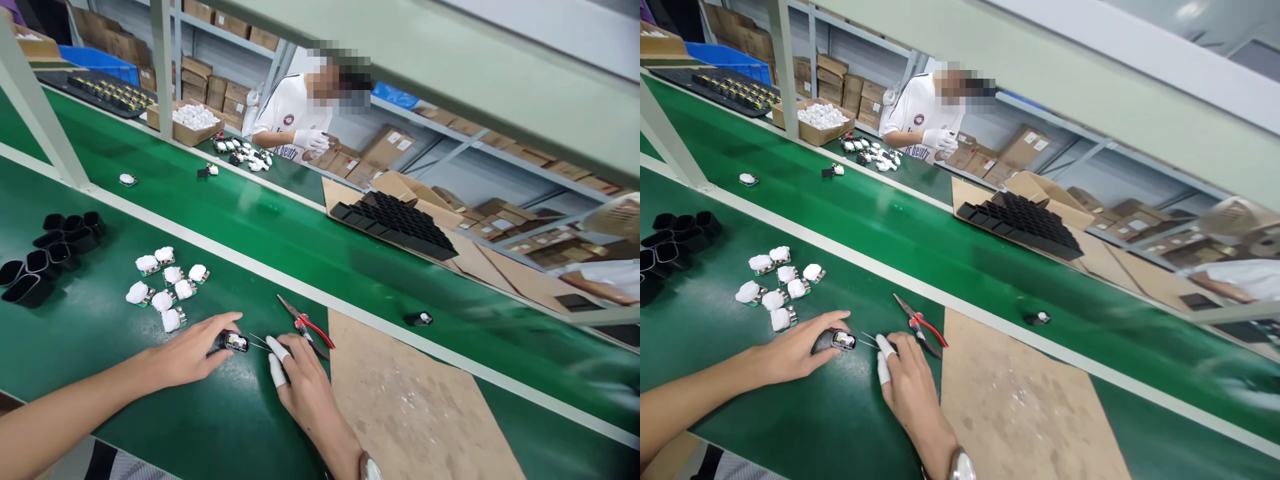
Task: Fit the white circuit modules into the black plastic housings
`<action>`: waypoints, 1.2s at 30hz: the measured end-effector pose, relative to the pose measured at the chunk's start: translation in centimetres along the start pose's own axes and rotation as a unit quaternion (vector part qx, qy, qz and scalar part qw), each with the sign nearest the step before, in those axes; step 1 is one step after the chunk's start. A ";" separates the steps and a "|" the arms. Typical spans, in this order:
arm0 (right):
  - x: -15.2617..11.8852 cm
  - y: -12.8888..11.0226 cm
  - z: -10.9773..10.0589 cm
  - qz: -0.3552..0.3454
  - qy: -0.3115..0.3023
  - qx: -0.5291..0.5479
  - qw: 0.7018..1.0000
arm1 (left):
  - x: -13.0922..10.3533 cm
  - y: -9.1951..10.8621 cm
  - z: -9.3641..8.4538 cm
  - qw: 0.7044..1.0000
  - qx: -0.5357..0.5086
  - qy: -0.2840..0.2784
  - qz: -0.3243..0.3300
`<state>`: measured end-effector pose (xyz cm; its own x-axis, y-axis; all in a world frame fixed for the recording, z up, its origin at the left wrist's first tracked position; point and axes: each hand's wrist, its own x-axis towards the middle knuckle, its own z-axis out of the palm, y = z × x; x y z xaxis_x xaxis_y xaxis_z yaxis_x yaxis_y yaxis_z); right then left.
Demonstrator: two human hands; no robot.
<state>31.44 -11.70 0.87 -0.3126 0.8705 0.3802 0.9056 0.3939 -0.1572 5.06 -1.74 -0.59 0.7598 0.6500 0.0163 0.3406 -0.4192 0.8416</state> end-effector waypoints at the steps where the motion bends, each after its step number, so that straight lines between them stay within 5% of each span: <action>1: 0.6 -0.6 -0.1 -0.008 -0.002 0.030 1.000 | 0.0 -0.1 0.2 1.000 0.004 0.006 0.001; 8: 4.3 -2.4 -0.2 -0.061 -0.056 0.143 0.986 | 0.0 -0.5 0.3 0.999 -0.007 0.007 0.033; 12: 3.9 -1.7 0.3 -0.041 -0.059 0.218 0.973 | 0.0 -0.4 0.0 1.000 -0.007 -0.003 0.026; 21: 2.6 -1.2 -0.2 0.003 -0.061 0.204 0.977 | 0.0 -0.4 0.0 0.997 0.033 0.020 0.073; 29: -1.6 2.0 0.6 0.041 -0.039 -0.017 0.998 | 0.3 0.4 0.3 0.967 0.084 0.084 0.224; 33: -2.1 2.4 1.2 0.074 -0.028 -0.085 0.993 | 0.1 1.9 0.5 0.966 0.060 0.091 0.235; 36: -2.2 2.6 1.5 0.079 0.006 -0.110 0.991 | 1.7 2.9 -1.0 0.966 0.070 0.079 0.237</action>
<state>34.08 -12.17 -1.74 -0.1592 0.9121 0.3777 0.9841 0.1772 -0.0130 6.79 -1.16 2.39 0.7579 0.4485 0.4738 0.0552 -0.7677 0.6384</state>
